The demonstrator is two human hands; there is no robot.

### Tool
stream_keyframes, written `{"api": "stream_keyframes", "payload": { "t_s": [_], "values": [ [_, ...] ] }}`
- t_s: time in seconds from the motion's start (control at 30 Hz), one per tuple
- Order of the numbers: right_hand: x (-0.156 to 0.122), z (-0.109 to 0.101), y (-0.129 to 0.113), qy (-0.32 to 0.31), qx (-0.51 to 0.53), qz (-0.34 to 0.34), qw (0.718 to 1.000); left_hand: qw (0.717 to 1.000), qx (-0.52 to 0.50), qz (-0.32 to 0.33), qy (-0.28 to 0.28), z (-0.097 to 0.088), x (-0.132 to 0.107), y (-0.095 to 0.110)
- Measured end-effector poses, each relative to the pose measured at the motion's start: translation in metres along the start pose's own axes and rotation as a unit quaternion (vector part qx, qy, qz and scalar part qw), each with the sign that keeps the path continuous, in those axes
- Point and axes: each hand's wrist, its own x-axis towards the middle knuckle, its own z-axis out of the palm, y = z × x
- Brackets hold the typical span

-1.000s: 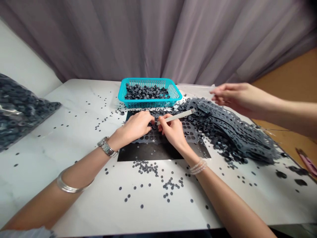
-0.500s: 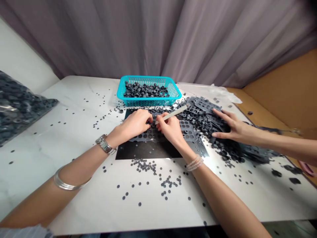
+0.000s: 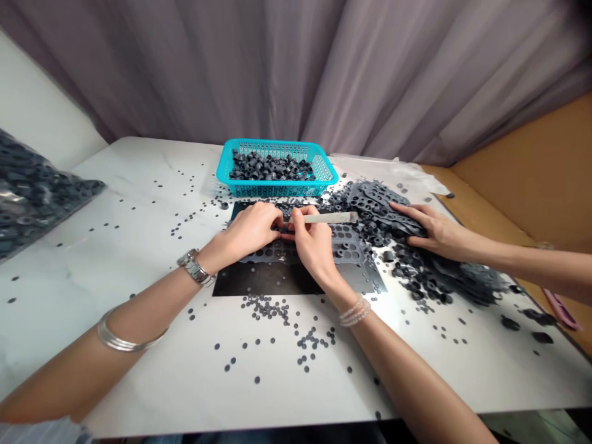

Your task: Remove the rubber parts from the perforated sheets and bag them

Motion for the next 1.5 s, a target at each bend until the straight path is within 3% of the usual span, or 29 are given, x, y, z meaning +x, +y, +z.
{"api": "stream_keyframes", "payload": {
  "t_s": [0.2, 0.37, 0.53, 0.67, 0.93, 1.03, 1.17, 1.3, 1.5],
  "values": [
    [0.004, -0.008, 0.003, -0.029, -0.081, -0.032, 0.996, 1.000, -0.007, 0.006, -0.007, 0.001, 0.000, -0.003],
    [0.013, -0.031, 0.000, -0.025, -0.153, -0.068, 0.985, 1.000, -0.010, 0.010, -0.009, 0.002, -0.001, -0.006],
    [0.023, -0.066, 0.000, 0.031, -0.206, -0.114, 0.971, 1.000, -0.001, 0.010, -0.019, 0.001, -0.001, -0.007],
    [0.033, -0.076, 0.002, 0.063, -0.191, -0.131, 0.971, 1.000, 0.005, 0.009, -0.008, 0.002, -0.001, -0.005],
    [0.045, -0.070, 0.008, 0.123, -0.031, -0.080, 0.989, 1.000, -0.014, 0.018, 0.010, 0.003, 0.000, -0.007],
    [0.036, -0.062, 0.008, 0.080, 0.000, -0.030, 0.996, 1.000, -0.017, 0.021, 0.011, 0.003, -0.001, -0.008],
    [0.021, -0.037, 0.011, -0.036, -0.007, 0.019, 0.999, 1.000, -0.004, 0.027, 0.007, 0.004, -0.001, -0.009],
    [0.012, -0.019, 0.012, -0.098, -0.062, -0.001, 0.993, 0.999, 0.002, 0.032, 0.003, 0.005, 0.001, -0.011],
    [0.011, -0.012, 0.007, -0.115, -0.126, -0.044, 0.984, 0.999, -0.023, 0.026, -0.001, 0.002, -0.001, -0.007]
  ]
}}
